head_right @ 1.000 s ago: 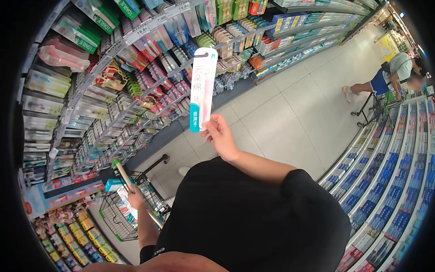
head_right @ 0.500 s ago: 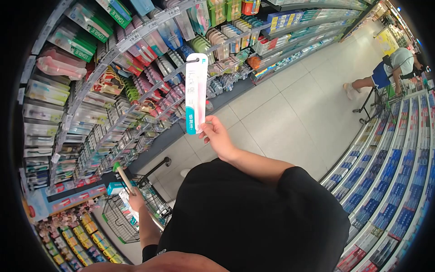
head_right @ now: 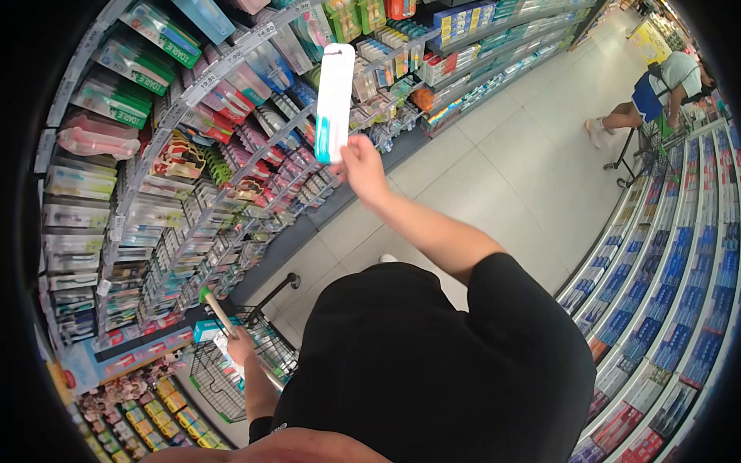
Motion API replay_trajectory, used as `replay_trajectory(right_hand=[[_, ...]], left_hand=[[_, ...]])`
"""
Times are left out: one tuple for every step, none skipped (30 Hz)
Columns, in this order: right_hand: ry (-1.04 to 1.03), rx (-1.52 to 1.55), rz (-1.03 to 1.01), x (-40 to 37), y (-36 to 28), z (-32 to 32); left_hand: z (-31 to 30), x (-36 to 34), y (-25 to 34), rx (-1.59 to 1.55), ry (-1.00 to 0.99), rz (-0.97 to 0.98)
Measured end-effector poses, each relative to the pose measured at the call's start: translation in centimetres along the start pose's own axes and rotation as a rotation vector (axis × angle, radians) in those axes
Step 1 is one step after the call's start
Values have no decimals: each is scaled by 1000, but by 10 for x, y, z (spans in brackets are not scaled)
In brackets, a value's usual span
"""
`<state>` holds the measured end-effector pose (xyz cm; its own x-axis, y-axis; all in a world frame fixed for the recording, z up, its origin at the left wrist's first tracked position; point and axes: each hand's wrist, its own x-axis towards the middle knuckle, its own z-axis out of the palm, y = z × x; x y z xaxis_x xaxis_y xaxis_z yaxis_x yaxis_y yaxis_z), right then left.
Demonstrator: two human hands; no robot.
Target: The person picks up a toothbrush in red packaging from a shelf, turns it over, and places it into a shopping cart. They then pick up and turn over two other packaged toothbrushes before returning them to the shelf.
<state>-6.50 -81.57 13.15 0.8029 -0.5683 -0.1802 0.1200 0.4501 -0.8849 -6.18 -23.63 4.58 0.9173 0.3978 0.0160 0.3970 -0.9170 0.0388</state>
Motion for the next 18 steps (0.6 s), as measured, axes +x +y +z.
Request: replay_trajectory(right_hand=[[40,6,-36,16,-8,9],[42,14,-40,31,-13,17],[45,37,-83,45,-17,25],[50,61,-126,58,-20,31],[56,72,-130,71,-24,37],[55,42,-97,83,-24,42],[53,12,-63,92,-23,46],[58,24,-68,99,-21,53],[59,32,-72,104,-22,58],[59,38,-72,107,-22,60],[48,25,-69,110,-22,60],[48,25,-69,109,-27,60],[58,13,-73,107,-31,60],[66,1,-76,105,-33,61],[63,-1,-74,104,-32,58],[48,-6,-52,104,-31,54],[33,-13,-31,103,-30,49],[30,-16,-28,99,-31,46]], left_hand=[[-1,-1,0,1,-9,1],[0,-2,1,1,-16,2],[1,-2,1,9,8,6],[3,-2,1,11,18,15],[4,-1,0,26,8,2],[3,-2,0,43,-3,-10],[-3,-4,3,27,-19,8],[-1,-1,0,30,-10,16],[3,-1,-1,20,7,15],[6,0,-3,12,21,12],[9,2,-6,7,11,7],[6,0,-4,7,11,8],[2,-2,-2,6,1,15],[0,-4,-1,4,-9,20],[0,-3,-2,5,-10,16],[1,-3,-2,-5,-1,22],[2,-3,-3,-14,8,29],[3,-2,-4,-14,5,24]])
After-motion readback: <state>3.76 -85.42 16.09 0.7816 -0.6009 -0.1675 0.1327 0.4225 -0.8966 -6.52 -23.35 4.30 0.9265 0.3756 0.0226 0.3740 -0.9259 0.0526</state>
